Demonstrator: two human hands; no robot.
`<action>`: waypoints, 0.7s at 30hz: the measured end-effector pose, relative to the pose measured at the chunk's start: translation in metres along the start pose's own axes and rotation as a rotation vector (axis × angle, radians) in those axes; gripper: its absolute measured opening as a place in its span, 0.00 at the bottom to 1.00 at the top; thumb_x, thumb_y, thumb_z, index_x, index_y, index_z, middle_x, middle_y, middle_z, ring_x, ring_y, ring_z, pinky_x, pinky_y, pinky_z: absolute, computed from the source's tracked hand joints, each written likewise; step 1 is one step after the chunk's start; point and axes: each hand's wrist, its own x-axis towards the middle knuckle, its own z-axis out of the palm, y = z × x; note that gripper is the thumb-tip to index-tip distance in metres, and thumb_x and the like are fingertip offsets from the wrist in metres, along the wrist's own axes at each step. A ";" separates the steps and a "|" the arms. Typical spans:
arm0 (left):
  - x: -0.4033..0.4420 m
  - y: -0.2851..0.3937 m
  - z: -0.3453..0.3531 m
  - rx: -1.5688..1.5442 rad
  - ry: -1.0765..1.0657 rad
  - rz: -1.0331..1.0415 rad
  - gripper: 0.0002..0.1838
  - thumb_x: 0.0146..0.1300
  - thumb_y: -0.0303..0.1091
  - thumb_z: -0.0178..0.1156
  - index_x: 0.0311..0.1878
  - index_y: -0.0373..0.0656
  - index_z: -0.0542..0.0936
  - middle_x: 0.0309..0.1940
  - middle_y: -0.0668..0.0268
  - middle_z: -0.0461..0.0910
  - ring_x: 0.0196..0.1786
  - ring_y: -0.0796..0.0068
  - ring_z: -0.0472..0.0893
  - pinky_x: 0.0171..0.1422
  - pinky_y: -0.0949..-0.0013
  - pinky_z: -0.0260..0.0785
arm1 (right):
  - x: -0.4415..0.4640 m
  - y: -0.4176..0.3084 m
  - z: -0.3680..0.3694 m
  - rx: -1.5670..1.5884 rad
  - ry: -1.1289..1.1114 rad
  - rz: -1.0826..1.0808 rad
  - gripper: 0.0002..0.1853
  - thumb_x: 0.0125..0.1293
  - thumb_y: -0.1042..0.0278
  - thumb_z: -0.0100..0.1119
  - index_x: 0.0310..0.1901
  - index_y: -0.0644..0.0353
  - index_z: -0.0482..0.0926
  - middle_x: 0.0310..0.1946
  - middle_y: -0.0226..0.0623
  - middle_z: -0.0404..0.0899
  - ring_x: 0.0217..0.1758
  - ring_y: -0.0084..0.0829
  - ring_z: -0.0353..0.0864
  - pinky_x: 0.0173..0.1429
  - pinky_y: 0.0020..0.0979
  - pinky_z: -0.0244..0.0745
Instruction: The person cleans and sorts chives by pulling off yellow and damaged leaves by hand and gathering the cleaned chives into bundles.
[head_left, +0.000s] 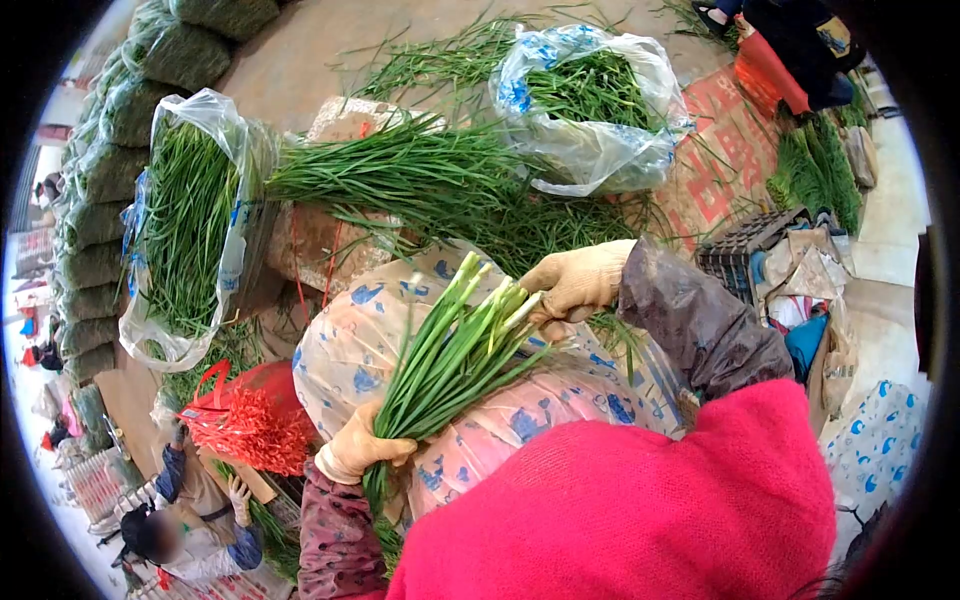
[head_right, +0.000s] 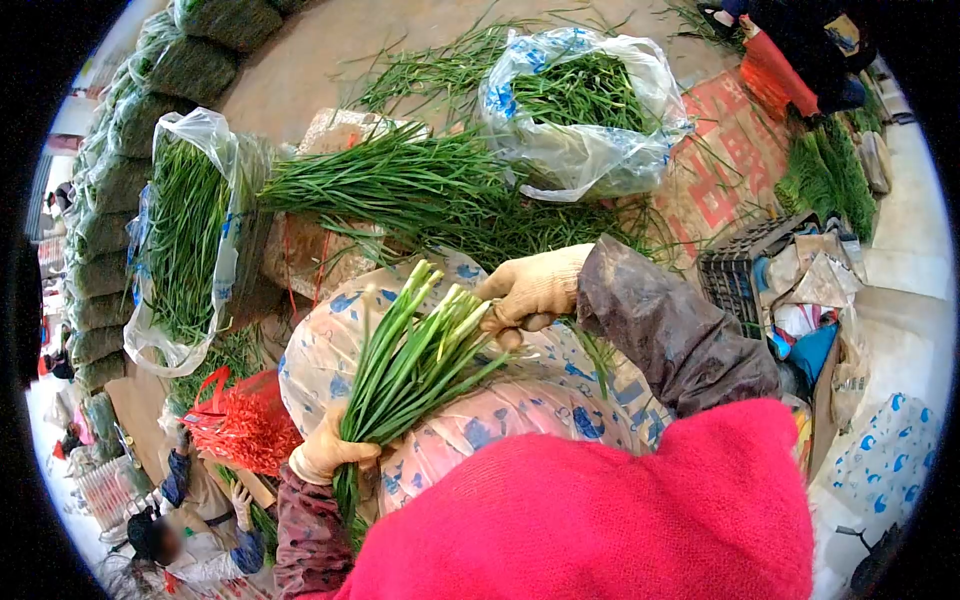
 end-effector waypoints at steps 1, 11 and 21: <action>0.004 -0.004 -0.002 -0.024 -0.020 0.010 0.26 0.47 0.28 0.72 0.50 0.34 0.76 0.33 0.60 0.81 0.24 0.78 0.74 0.24 0.77 0.63 | -0.003 -0.004 0.001 -0.073 0.089 0.081 0.24 0.62 0.65 0.59 0.59 0.63 0.71 0.23 0.23 0.76 0.20 0.11 0.65 0.24 0.14 0.59; 0.008 -0.022 -0.005 -0.226 -0.126 0.036 0.27 0.49 0.25 0.70 0.53 0.35 0.74 0.38 0.59 0.82 0.24 0.79 0.73 0.26 0.77 0.63 | -0.085 0.003 -0.034 -0.130 0.526 0.129 0.18 0.66 0.64 0.55 0.55 0.60 0.78 0.19 0.23 0.74 0.15 0.11 0.60 0.18 0.18 0.52; 0.020 -0.028 0.018 -0.397 0.117 0.209 0.30 0.47 0.28 0.69 0.55 0.32 0.71 0.37 0.54 0.78 0.19 0.78 0.71 0.21 0.79 0.61 | -0.005 -0.039 0.069 -1.118 1.187 -0.552 0.29 0.45 0.61 0.72 0.51 0.60 0.76 0.35 0.42 0.79 0.39 0.44 0.80 0.44 0.37 0.75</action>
